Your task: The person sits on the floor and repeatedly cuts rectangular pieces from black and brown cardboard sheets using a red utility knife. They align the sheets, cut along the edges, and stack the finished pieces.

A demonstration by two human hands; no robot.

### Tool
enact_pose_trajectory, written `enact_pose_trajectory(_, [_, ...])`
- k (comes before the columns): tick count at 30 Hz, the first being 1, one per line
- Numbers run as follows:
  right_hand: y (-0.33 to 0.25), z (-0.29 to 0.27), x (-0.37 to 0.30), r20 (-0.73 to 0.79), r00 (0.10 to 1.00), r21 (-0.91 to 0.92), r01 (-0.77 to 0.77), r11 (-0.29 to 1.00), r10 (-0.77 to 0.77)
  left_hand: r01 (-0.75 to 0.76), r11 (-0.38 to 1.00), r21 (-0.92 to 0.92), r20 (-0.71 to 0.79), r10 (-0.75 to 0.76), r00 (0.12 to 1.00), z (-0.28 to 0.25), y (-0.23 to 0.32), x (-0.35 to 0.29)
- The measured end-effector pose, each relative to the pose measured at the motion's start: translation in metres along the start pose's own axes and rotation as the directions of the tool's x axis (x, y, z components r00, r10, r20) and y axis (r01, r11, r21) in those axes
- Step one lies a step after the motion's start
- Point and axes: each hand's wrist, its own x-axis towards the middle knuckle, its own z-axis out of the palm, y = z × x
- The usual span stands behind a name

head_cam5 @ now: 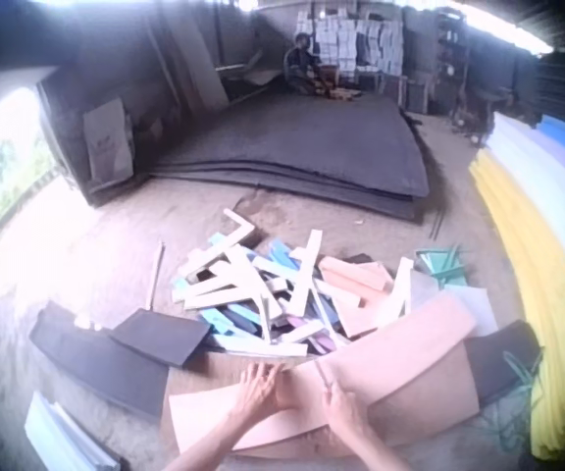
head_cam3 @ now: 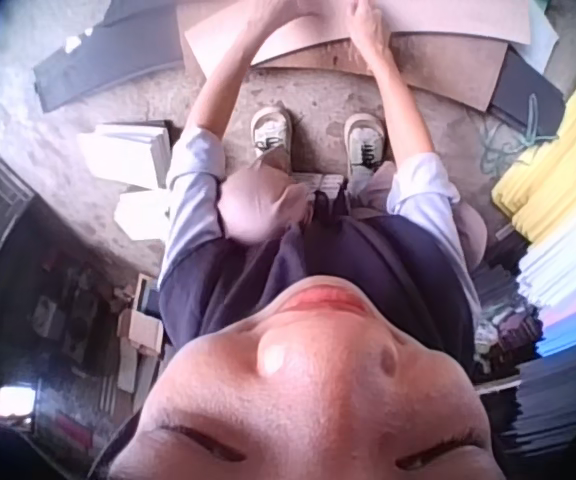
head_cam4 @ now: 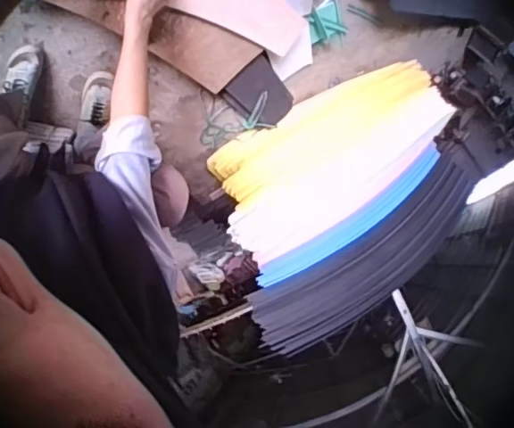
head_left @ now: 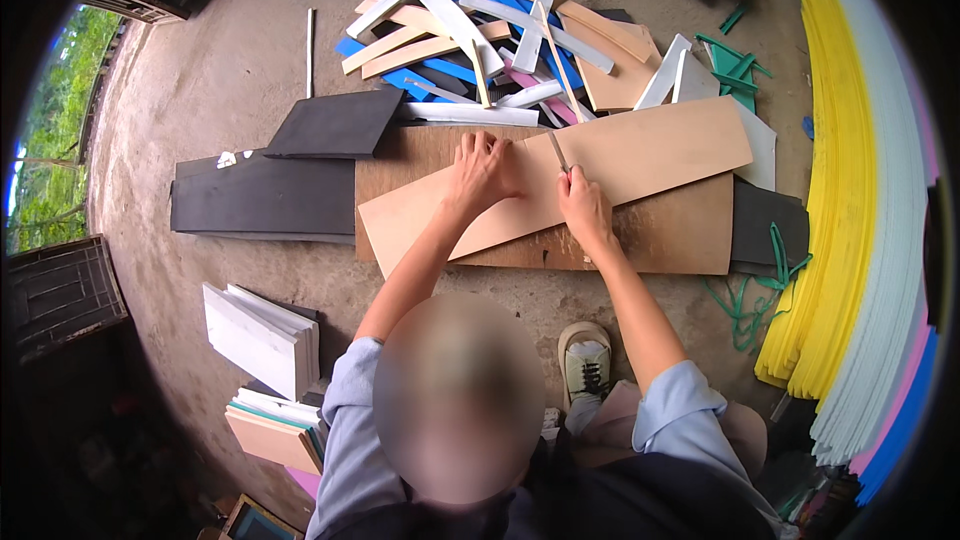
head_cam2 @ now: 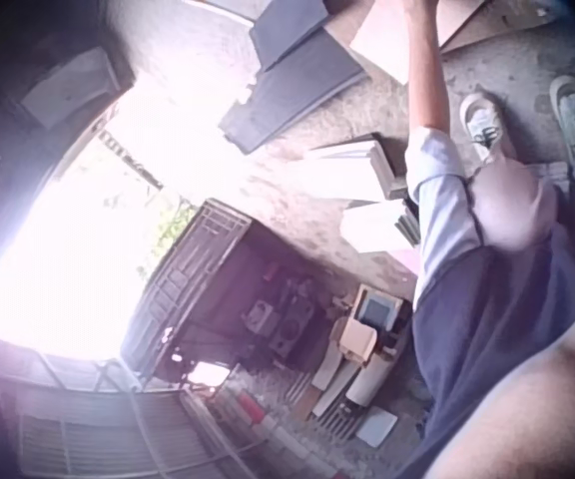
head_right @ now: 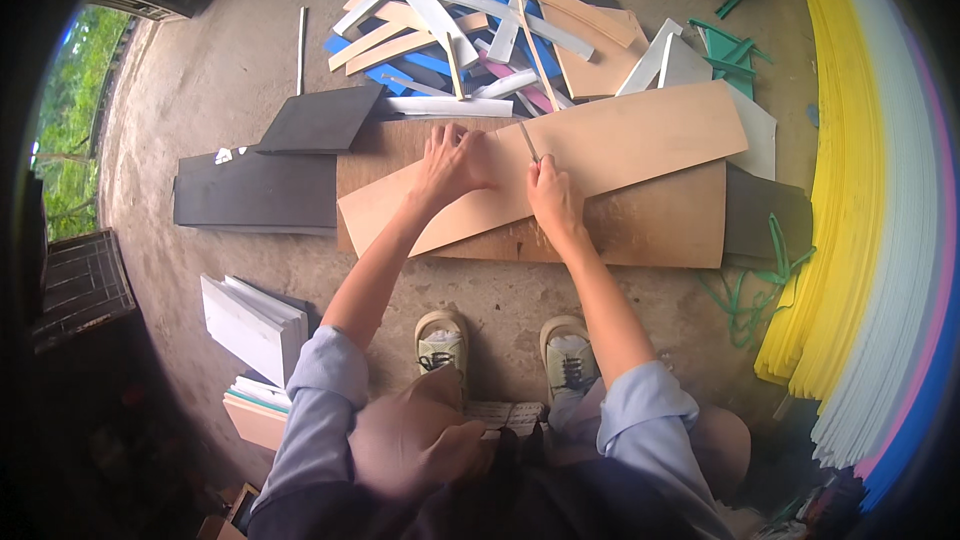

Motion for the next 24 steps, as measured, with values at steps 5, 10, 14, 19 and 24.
enact_pose_trajectory(5, [-0.017,-0.033,-0.025,-0.089,0.991,0.046,0.106,0.993,-0.102,-0.008,0.97,-0.244,-0.072,-0.01,0.997,-0.023,0.018,-0.005])
enact_pose_trajectory(10, [-0.046,-0.075,-0.062,-0.139,0.977,-0.055,0.152,0.987,-0.159,-0.065,0.963,-0.262,-0.233,0.003,0.973,-0.055,0.061,-0.03])
enact_pose_trajectory(14, [-0.052,-0.082,-0.083,-0.159,0.971,-0.114,0.162,0.98,-0.179,-0.125,0.969,-0.212,-0.321,0.052,0.946,-0.052,0.073,-0.051])
enact_pose_trajectory(19, [-0.048,-0.079,-0.101,-0.123,0.985,-0.119,0.11,0.987,-0.125,-0.144,0.965,-0.218,-0.3,0.075,0.951,-0.052,0.076,-0.062])
enact_pose_trajectory(24, [-0.051,-0.074,-0.108,-0.094,0.992,-0.109,0.079,0.991,-0.089,-0.129,0.967,-0.22,-0.297,0.06,0.953,-0.047,0.076,-0.066])
